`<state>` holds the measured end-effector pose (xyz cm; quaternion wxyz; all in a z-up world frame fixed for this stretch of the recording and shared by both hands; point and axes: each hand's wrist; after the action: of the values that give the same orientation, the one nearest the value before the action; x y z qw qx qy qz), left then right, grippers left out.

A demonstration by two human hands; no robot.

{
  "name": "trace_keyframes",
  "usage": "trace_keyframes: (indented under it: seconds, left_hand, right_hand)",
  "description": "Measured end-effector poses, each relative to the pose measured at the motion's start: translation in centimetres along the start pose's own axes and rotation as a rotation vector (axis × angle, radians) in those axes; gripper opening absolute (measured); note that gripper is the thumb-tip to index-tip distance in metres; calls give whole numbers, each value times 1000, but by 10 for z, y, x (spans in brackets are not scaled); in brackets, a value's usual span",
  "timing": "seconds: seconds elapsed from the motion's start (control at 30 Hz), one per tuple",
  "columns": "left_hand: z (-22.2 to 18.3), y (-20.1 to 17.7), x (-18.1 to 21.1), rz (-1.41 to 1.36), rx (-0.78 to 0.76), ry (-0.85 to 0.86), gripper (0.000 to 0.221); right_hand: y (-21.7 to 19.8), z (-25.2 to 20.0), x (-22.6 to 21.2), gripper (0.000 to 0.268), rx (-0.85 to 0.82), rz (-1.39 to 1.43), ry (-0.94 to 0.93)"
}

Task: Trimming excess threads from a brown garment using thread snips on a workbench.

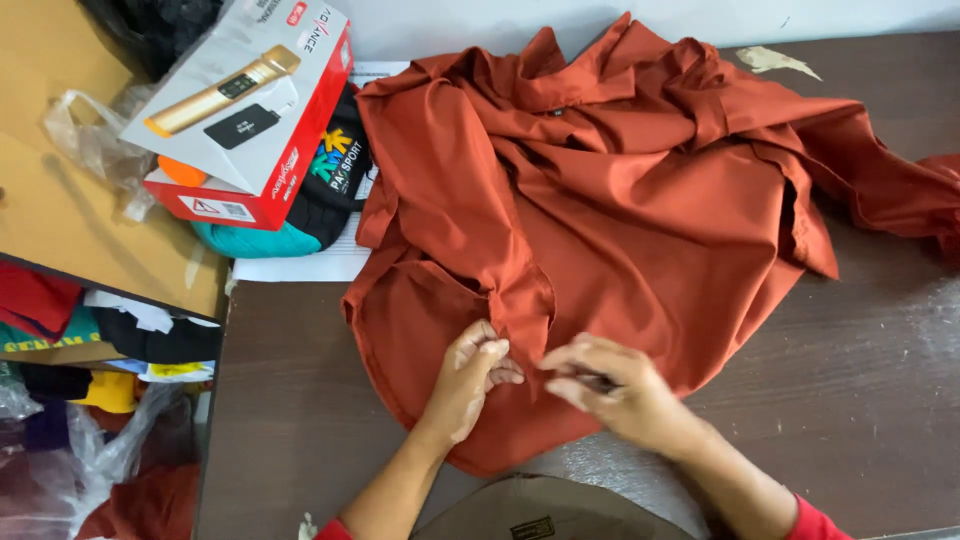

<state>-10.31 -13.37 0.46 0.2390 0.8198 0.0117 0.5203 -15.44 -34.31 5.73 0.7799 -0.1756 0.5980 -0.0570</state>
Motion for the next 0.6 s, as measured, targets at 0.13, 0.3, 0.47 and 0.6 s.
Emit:
trace_keyframes:
  seconds: [0.13,0.3,0.47,0.6]
  left_hand:
    - [0,-6,2,-99,29,-35,20]
    - [0,-4,8,-87,27,-43,14]
    - [-1,1,12,-97,-57,-10,8]
    - [-7,4,13,78,-212,55,22]
  right_hand:
    - [23,15,9,22,-82,-141,-254]
    - [34,9,33,45,-13,-674,-528]
    - [41,4,45,45,-73,-683,-353]
    - [39,11,41,32,85,-501,-191]
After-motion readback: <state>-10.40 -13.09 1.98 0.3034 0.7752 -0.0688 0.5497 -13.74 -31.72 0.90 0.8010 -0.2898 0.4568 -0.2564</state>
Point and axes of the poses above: each hand's wrist, its own z-axis towards the middle knuckle, its own y-axis out of the palm, x = y × z, and after that the axes turned 1 degree about -y, right-handed
